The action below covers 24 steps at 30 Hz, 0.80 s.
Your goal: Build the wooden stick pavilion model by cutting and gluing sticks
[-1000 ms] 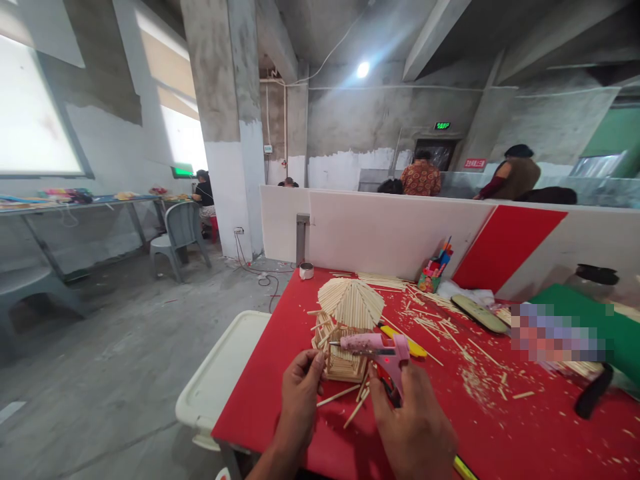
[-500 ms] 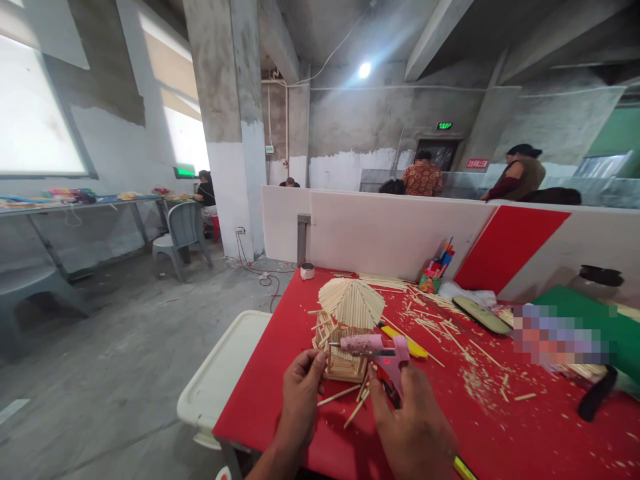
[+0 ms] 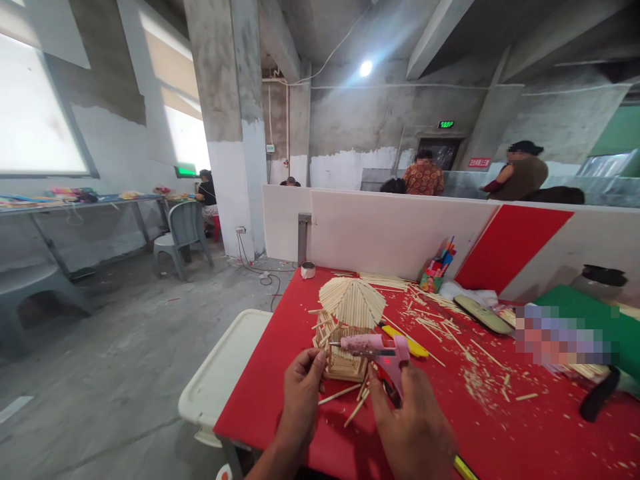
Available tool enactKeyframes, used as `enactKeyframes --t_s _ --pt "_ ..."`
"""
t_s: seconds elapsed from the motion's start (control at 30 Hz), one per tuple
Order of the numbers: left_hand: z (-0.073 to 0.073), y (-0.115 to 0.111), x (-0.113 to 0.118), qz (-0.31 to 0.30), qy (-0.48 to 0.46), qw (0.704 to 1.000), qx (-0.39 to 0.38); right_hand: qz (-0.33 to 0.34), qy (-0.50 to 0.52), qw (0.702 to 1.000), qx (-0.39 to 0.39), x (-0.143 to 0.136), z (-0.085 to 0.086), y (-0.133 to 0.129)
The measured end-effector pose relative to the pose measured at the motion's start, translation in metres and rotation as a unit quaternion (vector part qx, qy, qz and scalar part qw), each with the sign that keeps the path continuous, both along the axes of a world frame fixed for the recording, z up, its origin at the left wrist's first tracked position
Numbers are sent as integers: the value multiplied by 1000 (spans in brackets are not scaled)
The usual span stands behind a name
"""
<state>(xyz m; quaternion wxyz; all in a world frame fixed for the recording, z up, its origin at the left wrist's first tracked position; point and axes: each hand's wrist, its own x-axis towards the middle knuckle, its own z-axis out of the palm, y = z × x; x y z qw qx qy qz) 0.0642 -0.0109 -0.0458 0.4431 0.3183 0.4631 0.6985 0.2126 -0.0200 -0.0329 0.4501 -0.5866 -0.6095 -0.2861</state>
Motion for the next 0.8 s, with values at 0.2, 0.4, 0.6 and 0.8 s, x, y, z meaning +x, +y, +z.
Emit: enactKeyframes --t_s 0.2,0.4,0.6,0.8 --pt "2 -1 1 -2 2 1000 -3 0 -1 1000 -11 0 1 -1" --pt "2 0 3 -3 1 1000 -4 -1 8 1000 -19 0 0 1" --pt "3 -1 4 -2 1 1000 -5 -8 3 1000 -9 0 0 1" --pt "4 -2 4 -3 7 1000 -5 -35 2 999 -2 2 -2 1"
